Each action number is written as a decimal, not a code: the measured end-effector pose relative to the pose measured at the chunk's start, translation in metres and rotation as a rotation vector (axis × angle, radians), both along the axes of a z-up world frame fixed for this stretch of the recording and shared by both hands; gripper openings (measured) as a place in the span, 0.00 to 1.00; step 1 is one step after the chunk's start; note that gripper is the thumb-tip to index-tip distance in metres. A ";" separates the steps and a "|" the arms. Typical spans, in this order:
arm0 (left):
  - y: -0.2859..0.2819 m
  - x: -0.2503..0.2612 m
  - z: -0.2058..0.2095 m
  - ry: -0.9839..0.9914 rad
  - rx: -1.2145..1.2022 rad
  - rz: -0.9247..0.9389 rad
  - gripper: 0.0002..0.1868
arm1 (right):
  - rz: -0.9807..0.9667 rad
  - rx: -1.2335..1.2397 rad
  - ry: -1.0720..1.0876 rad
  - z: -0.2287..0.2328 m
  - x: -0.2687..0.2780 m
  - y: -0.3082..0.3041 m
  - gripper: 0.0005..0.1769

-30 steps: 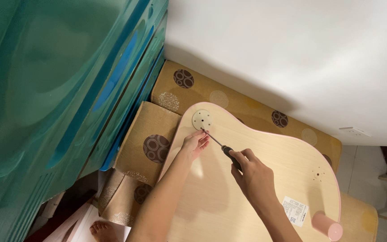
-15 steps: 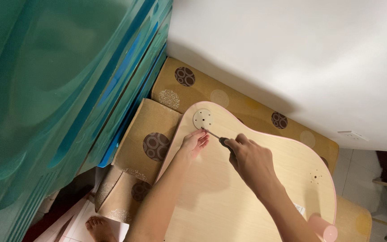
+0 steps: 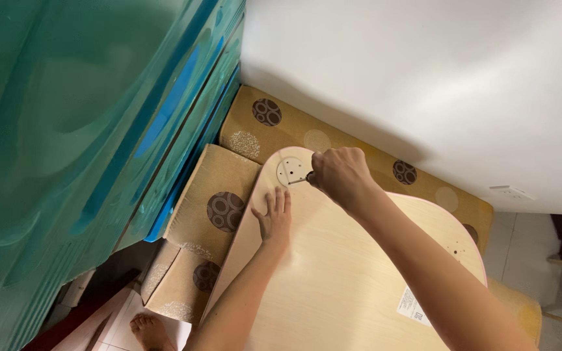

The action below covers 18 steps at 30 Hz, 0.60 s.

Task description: The person uses a screwdriver to fasten screws into pre-drilled holes on the underside of a light-colored wooden board. They repeatedly pick up screws from a nearby surface and tighten them into the board.

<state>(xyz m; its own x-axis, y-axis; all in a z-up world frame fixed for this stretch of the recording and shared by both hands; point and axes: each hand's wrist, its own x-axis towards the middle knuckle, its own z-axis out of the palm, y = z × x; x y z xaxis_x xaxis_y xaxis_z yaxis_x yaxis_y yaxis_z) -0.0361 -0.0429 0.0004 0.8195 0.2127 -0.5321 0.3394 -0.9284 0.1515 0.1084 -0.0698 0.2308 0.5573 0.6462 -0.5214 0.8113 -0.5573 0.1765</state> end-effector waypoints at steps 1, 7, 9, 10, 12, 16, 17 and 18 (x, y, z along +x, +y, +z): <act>0.000 0.001 0.000 -0.030 0.019 0.009 0.53 | 0.018 -0.068 -0.031 -0.004 0.001 0.002 0.22; 0.002 0.003 -0.014 0.044 0.026 -0.021 0.51 | 0.292 0.177 -0.146 -0.026 -0.002 0.000 0.15; -0.001 0.004 -0.017 0.040 0.025 -0.006 0.50 | 0.275 0.037 -0.154 -0.030 0.000 0.002 0.07; 0.000 0.005 -0.017 0.041 0.019 0.004 0.50 | 0.268 -0.032 -0.159 -0.031 0.001 0.003 0.10; 0.000 0.004 -0.018 0.059 0.011 0.007 0.51 | 0.216 0.098 -0.144 -0.031 0.003 0.005 0.21; 0.002 0.005 -0.020 0.067 0.022 -0.012 0.51 | 0.250 0.290 -0.118 -0.026 0.006 0.005 0.20; 0.001 0.004 -0.021 0.059 0.023 -0.018 0.50 | 0.216 0.175 -0.086 -0.025 0.006 0.004 0.24; 0.000 0.003 -0.022 0.057 0.022 -0.013 0.51 | 0.181 0.060 -0.053 -0.024 0.005 0.003 0.27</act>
